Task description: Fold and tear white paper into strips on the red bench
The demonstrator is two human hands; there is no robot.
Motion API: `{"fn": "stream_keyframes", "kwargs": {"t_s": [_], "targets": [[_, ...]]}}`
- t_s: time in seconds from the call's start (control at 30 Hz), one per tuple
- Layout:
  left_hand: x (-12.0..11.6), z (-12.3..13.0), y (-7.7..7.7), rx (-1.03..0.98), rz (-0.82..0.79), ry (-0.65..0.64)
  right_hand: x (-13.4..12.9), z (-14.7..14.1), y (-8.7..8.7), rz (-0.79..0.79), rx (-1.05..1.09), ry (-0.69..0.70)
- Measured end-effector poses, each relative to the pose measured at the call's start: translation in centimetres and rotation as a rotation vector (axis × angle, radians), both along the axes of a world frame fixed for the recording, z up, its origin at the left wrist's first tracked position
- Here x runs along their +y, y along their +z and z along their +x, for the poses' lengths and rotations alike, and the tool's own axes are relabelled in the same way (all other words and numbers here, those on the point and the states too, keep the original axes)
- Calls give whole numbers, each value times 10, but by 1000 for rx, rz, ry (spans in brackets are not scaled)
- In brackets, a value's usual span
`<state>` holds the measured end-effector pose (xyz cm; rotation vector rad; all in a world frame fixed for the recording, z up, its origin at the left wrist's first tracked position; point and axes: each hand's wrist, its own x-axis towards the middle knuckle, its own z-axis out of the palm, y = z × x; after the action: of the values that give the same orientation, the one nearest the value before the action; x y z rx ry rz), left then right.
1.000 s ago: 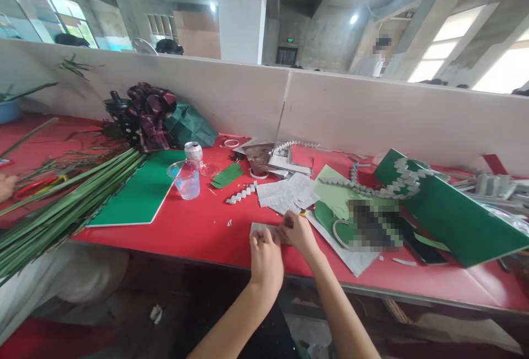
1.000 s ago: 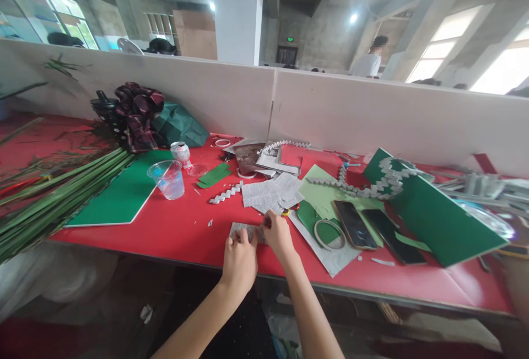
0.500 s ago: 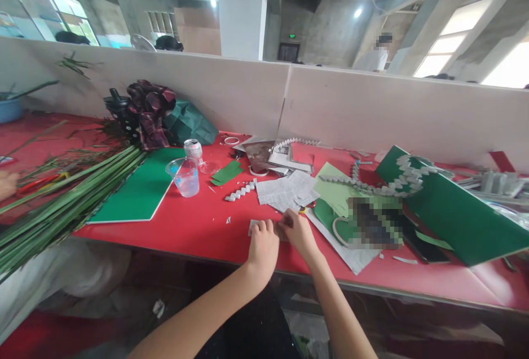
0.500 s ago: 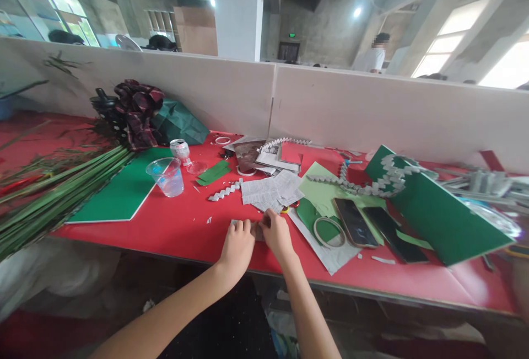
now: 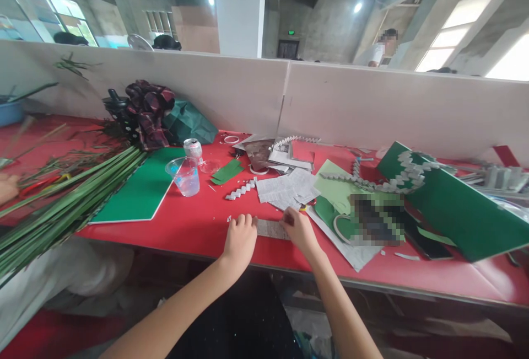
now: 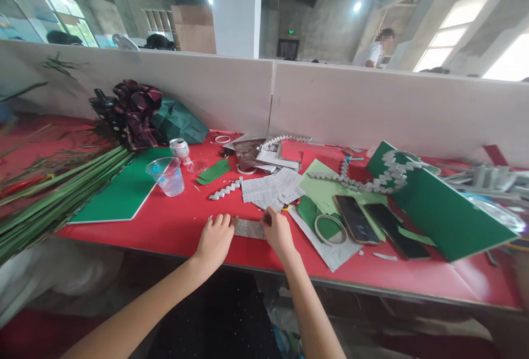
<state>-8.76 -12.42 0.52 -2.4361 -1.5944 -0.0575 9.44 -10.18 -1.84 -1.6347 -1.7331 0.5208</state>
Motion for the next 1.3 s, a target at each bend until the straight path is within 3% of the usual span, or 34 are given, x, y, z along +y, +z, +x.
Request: {"fn": "stream_keyframes", "kwargs": {"t_s": [0.17, 0.33, 0.47, 0.57, 0.67, 0.77, 0.97, 1.1, 1.3], "targets": [[6, -14, 6, -50, -46, 67, 4, 0, -2, -23, -38, -7], [6, -1, 12, -148, -31, 139, 5, -2, -2, -40, -49, -14], [-6, 20, -16, -319, 13, -145, 3, -7, 1, -83, -104, -55], [-14, 27, -41, -424, 74, -149, 5, -13, 4, -128, -202, -84], [-16, 27, -50, -473, 95, -132, 10, -15, 7, -157, -299, -70], [-16, 25, -48, -487, 99, -130, 19, -10, 9, -191, -287, 6], [-17, 25, -45, -507, 111, -131, 37, 9, 7, -315, -56, 189], [-17, 25, -44, -506, 95, -127, 42, 12, 9, -359, 22, 218], [-16, 25, -44, -483, 56, -118, 47, 7, 25, -492, -84, 205]]}}
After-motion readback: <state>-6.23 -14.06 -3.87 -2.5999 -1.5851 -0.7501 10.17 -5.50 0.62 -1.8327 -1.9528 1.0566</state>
